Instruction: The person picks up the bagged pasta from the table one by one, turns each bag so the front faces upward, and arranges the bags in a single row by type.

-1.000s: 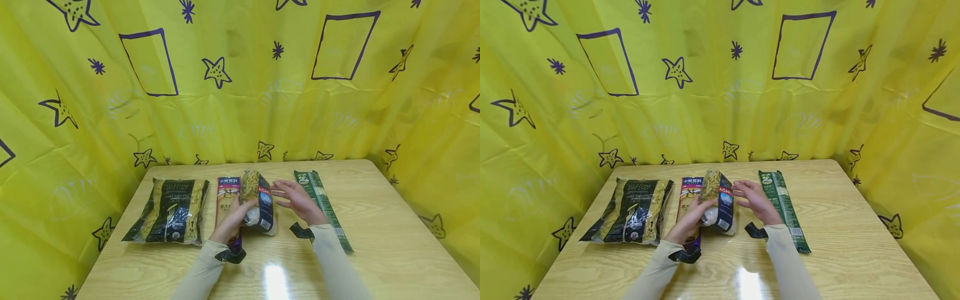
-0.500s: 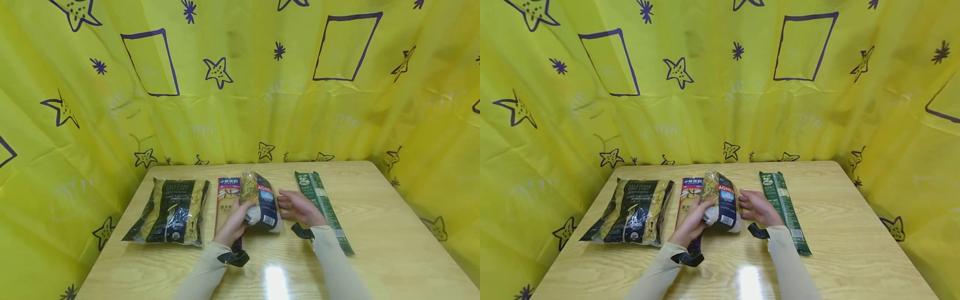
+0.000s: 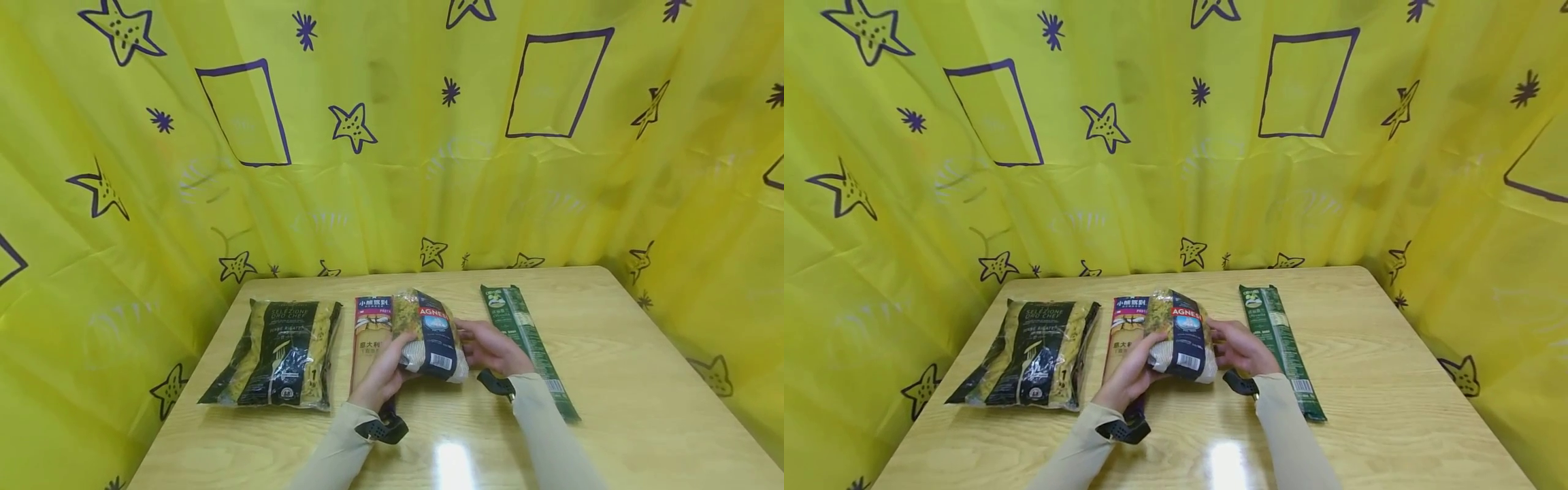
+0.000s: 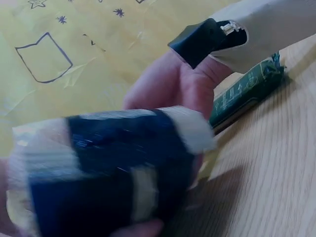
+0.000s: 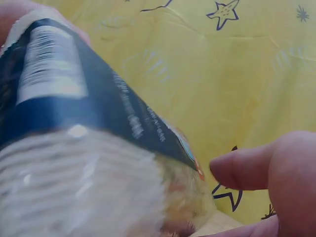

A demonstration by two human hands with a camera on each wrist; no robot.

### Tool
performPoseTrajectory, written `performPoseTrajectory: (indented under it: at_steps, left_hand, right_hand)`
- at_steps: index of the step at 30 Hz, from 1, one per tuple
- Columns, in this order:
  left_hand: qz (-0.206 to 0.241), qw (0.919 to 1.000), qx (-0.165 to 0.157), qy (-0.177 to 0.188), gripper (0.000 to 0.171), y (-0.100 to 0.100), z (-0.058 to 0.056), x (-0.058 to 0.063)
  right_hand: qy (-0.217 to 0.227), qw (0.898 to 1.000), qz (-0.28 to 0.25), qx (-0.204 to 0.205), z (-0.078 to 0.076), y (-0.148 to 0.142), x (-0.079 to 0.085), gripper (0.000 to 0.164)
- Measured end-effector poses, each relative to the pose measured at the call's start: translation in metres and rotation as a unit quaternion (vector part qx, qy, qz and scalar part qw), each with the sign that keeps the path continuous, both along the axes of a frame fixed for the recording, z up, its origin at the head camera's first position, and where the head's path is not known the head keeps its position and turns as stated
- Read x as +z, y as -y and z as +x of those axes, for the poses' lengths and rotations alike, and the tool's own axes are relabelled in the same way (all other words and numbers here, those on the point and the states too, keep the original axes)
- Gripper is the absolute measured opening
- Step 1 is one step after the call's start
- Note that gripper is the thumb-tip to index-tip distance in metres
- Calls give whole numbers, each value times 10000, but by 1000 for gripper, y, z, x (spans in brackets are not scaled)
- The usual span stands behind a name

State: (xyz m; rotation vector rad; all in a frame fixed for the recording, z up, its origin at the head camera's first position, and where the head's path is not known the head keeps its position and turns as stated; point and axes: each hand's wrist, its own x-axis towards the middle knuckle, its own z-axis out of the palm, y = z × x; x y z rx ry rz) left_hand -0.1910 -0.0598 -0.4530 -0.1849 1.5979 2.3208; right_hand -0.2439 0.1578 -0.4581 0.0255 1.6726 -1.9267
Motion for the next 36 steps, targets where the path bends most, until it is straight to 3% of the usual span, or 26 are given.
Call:
performPoseTrajectory:
  at_steps: [5,11,15,28,36]
  left_hand:
    - [-545,9982,-188,-139,64,-2,1,1]
    - [-1348,9902,-200,-302,85,-4,4,2]
    - [-1636,9859,-211,-273,94,-4,8,1]
    - [-1479,9884,-120,-337,100,-4,8,-2]
    - [-1492,9874,-291,-443,98,-6,5,-2]
  right_hand:
    - [-143,9997,173,71,2,-4,-1,56]
    - [-560,9960,681,139,7,-13,-3,68]
    - [-639,9935,934,85,10,-16,-2,70]
    - [-745,9879,1358,25,10,-20,1,71]
    - [-748,9880,1351,-3,6,-25,6,68]
